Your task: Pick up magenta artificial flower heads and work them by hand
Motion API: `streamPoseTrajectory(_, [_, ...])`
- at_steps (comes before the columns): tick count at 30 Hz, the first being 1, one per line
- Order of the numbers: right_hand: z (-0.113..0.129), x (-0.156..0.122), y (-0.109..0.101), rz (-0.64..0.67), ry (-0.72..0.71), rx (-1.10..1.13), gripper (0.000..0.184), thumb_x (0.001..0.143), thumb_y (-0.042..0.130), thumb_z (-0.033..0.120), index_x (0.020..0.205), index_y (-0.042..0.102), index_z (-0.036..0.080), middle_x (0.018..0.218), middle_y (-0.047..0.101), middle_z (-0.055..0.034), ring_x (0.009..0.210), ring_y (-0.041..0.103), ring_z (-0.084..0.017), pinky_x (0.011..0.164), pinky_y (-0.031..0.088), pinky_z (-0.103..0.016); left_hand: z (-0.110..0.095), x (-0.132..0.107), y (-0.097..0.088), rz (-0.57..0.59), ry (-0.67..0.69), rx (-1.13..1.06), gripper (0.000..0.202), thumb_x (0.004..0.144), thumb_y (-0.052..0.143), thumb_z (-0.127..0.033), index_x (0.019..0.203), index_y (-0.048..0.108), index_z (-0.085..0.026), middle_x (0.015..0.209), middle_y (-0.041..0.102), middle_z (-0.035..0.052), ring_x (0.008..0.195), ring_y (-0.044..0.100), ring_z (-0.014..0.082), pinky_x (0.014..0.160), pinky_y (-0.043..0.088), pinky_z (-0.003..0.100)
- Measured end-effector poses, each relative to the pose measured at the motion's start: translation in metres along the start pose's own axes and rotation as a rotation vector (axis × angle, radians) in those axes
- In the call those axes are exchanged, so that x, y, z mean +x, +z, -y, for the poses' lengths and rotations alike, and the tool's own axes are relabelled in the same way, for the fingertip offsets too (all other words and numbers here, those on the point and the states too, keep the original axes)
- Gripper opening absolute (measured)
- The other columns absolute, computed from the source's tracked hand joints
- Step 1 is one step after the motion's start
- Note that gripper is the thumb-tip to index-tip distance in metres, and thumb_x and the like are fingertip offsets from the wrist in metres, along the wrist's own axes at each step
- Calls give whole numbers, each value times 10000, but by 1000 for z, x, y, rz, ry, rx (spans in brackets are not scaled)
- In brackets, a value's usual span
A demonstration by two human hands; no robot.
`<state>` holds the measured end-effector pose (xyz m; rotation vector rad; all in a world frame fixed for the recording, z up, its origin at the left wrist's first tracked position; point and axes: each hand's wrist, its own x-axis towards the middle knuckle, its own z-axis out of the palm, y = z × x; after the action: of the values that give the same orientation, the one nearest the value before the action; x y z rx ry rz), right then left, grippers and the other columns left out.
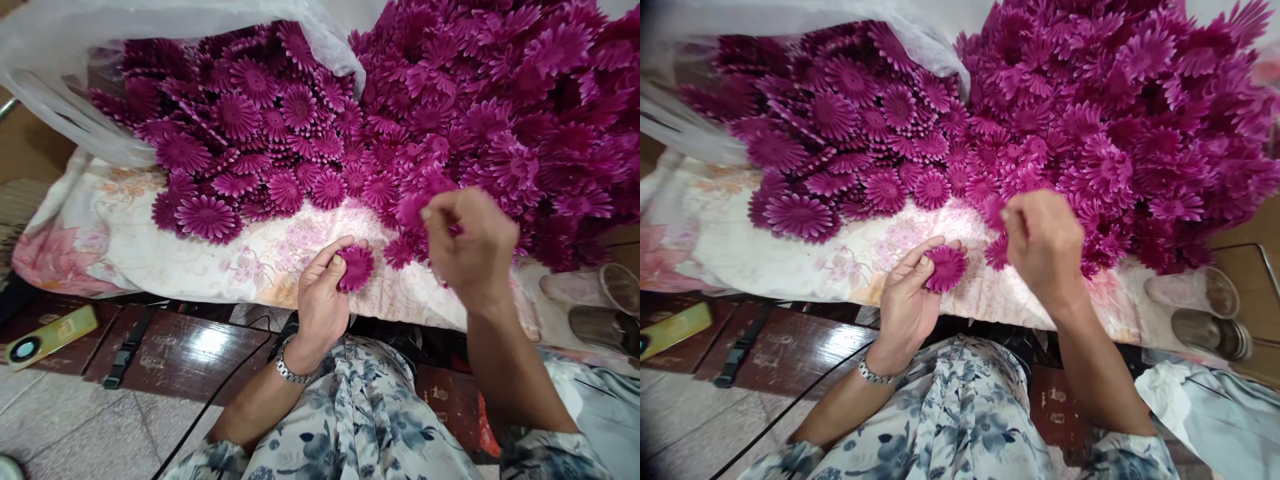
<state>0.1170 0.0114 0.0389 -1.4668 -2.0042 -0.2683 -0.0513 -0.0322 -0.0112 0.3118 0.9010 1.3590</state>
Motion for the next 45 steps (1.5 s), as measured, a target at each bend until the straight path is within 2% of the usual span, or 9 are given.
streamPoseTrajectory(4, [-11, 19, -7, -68, 54, -190, 159, 838, 591, 262, 955, 593, 156, 882, 618, -100, 842, 553, -226, 751, 410, -375, 2, -1, 2, 9, -37, -13, 238, 687, 721, -247, 914, 709, -175, 847, 743, 62, 798, 679, 171, 795, 513, 299])
streamPoseTrajectory(9, [21, -11, 14, 384, -107, 338, 105, 816, 628, 242, 778, 556, 176, 738, 576, -20, 699, 530, -145, 644, 422, -275, 7, 0, 2, 28, -49, -33, 235, 714, 701, -221, 942, 709, -165, 889, 731, 50, 778, 650, 116, 713, 497, 206])
streamPoseTrajectory(11, [31, -23, 24, 439, -91, 436, 131, 819, 611, 193, 728, 519, 175, 696, 546, -3, 664, 508, -129, 621, 410, -258, 9, -1, 1, 46, -63, -37, 262, 707, 710, -216, 965, 708, -165, 906, 722, 42, 766, 636, 99, 693, 487, 182])
streamPoseTrajectory(18, [25, -26, 23, 347, -41, 429, 93, 854, 542, 145, 768, 550, 177, 703, 564, -10, 655, 517, -126, 607, 408, -250, 7, -2, -1, 115, -92, -50, 329, 635, 757, -192, 960, 715, -172, 894, 728, 41, 792, 650, 117, 791, 491, 210])
streamPoseTrajectory(25, [-12, 20, -9, -37, 138, -208, 188, 863, 566, 276, 970, 595, 125, 929, 577, -140, 954, 520, -271, 837, 369, -439, 5, -2, 0, 57, -121, -19, 293, 663, 726, -195, 954, 708, -171, 965, 730, 73, 881, 666, 173, 836, 501, 287])
streamPoseTrajectory(27, [-8, 18, -9, -18, 98, -170, 250, 844, 598, 303, 1030, 576, 136, 984, 575, -144, 984, 514, -274, 850, 373, -446, 5, -1, 1, 55, -130, -16, 299, 671, 723, -193, 970, 708, -181, 944, 729, 57, 858, 661, 154, 820, 502, 270])
streamPoseTrajectory(33, [27, -27, 24, 421, -83, 402, 135, 818, 626, 224, 767, 506, 189, 738, 544, -10, 712, 508, -144, 648, 419, -275, 8, -2, 2, 99, -132, -67, 247, 749, 638, -153, 983, 716, -167, 931, 718, 43, 745, 627, 83, 710, 486, 169])
streamPoseTrajectory(40, [27, -30, 25, 368, -31, 471, 104, 856, 539, 147, 759, 537, 182, 698, 551, -2, 675, 517, -122, 628, 411, -242, 9, -3, 3, 92, -129, -48, 262, 719, 690, -196, 979, 720, -173, 961, 730, 58, 856, 661, 134, 785, 497, 213])
streamPoseTrajectory(45, [-4, 0, 8, 32, -2, 44, 116, 879, 521, 212, 804, 599, 170, 750, 610, -63, 720, 528, -169, 673, 415, -302, 8, -2, 1, 67, -113, -12, 304, 693, 726, -239, 988, 703, -165, 964, 733, 81, 966, 655, 198, 940, 460, 329])
